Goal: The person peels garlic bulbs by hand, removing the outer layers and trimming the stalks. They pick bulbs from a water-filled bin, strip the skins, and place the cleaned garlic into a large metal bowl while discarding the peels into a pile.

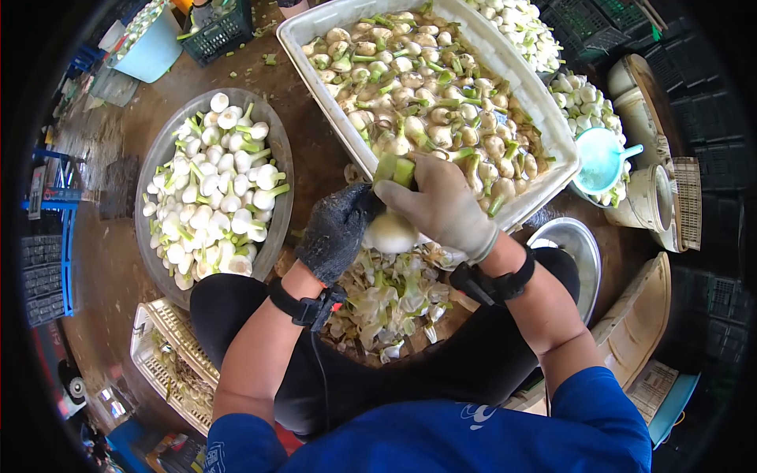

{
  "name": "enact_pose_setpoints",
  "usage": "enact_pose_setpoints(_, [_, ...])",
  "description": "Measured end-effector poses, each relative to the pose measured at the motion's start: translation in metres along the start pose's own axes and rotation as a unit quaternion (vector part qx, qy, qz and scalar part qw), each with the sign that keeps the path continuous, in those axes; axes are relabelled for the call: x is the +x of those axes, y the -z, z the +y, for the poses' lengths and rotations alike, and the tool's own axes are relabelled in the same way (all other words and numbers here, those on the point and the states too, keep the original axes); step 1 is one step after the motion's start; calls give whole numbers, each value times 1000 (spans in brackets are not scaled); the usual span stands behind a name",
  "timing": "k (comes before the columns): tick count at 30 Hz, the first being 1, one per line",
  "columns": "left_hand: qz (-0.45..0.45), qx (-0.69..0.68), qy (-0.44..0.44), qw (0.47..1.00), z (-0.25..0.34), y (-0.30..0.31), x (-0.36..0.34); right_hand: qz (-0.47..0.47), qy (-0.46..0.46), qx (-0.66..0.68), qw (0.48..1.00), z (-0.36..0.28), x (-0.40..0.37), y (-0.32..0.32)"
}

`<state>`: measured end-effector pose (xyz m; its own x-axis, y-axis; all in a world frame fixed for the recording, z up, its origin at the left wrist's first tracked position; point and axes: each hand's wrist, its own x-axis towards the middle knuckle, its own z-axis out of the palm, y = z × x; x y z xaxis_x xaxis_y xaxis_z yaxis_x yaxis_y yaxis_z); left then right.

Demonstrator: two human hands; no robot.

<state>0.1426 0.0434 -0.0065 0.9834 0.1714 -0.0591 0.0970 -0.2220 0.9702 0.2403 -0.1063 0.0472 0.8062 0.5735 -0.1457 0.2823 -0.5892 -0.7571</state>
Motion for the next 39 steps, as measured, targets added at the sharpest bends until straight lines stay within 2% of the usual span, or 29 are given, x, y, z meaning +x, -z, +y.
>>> enact_pose_setpoints(1, [-2,-8,7,1000,1,0,-1,-2,-1,-1,1000,8,4,6])
enact_pose_setpoints(3, [-7,-15,16,1000,1,-1,-4,-185,1,235,954,28,10,22])
enact_pose_setpoints(5, [45,-133,4,990,2,-4,-5,-185,-41,293,937,33,8,19])
enact_pose_setpoints(6, [46,-134,4,990,2,-2,-5,-162,-41,404,899,33,10,11])
enact_pose_setpoints(8, [78,-417,89,901,1,10,-4,-111,-60,543,830,29,6,4])
enact_pose_setpoints(9, [109,42,-23,993,5,23,-7,-110,-58,545,829,39,16,6])
enact_pose_setpoints(10, [79,-220,1,972,5,32,-9,-30,35,392,919,60,31,14])
enact_pose_setpoints(11, [43,-470,25,881,4,39,-10,50,126,217,967,58,36,26])
enact_pose_setpoints(12, [25,-377,42,925,-3,48,-11,105,88,270,953,58,26,45])
enact_pose_setpoints(13, [-98,-138,18,985,-5,57,-7,139,67,284,946,56,32,62])
enact_pose_setpoints(15, [-281,152,110,941,-7,37,-13,208,36,448,869,48,27,68])
enact_pose_setpoints(16, [-275,150,107,944,-8,29,-14,158,31,430,888,46,25,69])
enact_pose_setpoints(17, [-200,79,81,973,-14,20,-15,127,73,224,964,45,28,64])
enact_pose_setpoints(18, [-129,9,57,990,-17,12,-16,77,61,344,934,46,27,49])
enact_pose_setpoints(19, [-134,9,62,989,-8,9,-14,29,44,462,885,38,24,29])
enact_pose_setpoints(21, [-36,-318,79,944,18,13,-4,-158,37,558,814,19,19,8])
enact_pose_setpoints(22, [9,-273,36,961,3,16,-1,-186,51,478,857,13,22,9])
enact_pose_setpoints(25, [77,-475,181,858,-57,43,-2,-113,77,117,984,59,61,10])
enact_pose_setpoints(26, [119,-268,101,951,-64,55,-6,-123,-23,-16,992,65,67,12])
enact_pose_setpoints(27, [156,-44,14,987,-71,70,-10,-129,-120,-148,973,71,73,14])
enact_pose_setpoints(28, [242,-202,29,949,-96,92,-8,-149,-85,-255,952,107,79,1])
enact_pose_setpoints(29, [204,-435,36,876,-87,114,-12,-165,-47,-358,918,146,85,-11])
enact_pose_setpoints(30, [258,-106,116,953,-57,127,-15,-176,-68,-336,923,158,80,-13])
enact_pose_setpoints(31, [289,239,189,908,-33,143,-18,-189,-81,-313,927,165,71,-18])
enact_pose_setpoints(33, [387,132,53,911,-94,196,-25,-340,37,-432,835,186,80,-29])
enact_pose_setpoints(34, [437,318,81,838,-125,227,-29,-266,-100,-322,903,148,65,-23])
enact_pose_setpoints(35, [463,483,115,734,-146,257,-34,-241,-16,-236,941,244,77,-42])
enact_pose_setpoints(37, [463,489,159,722,-156,310,-50,-212,-159,-274,924,178,65,-32])
enact_pose_setpoints(39, [419,466,232,744,-162,339,-47,-218,-156,-257,929,160,62,-21])
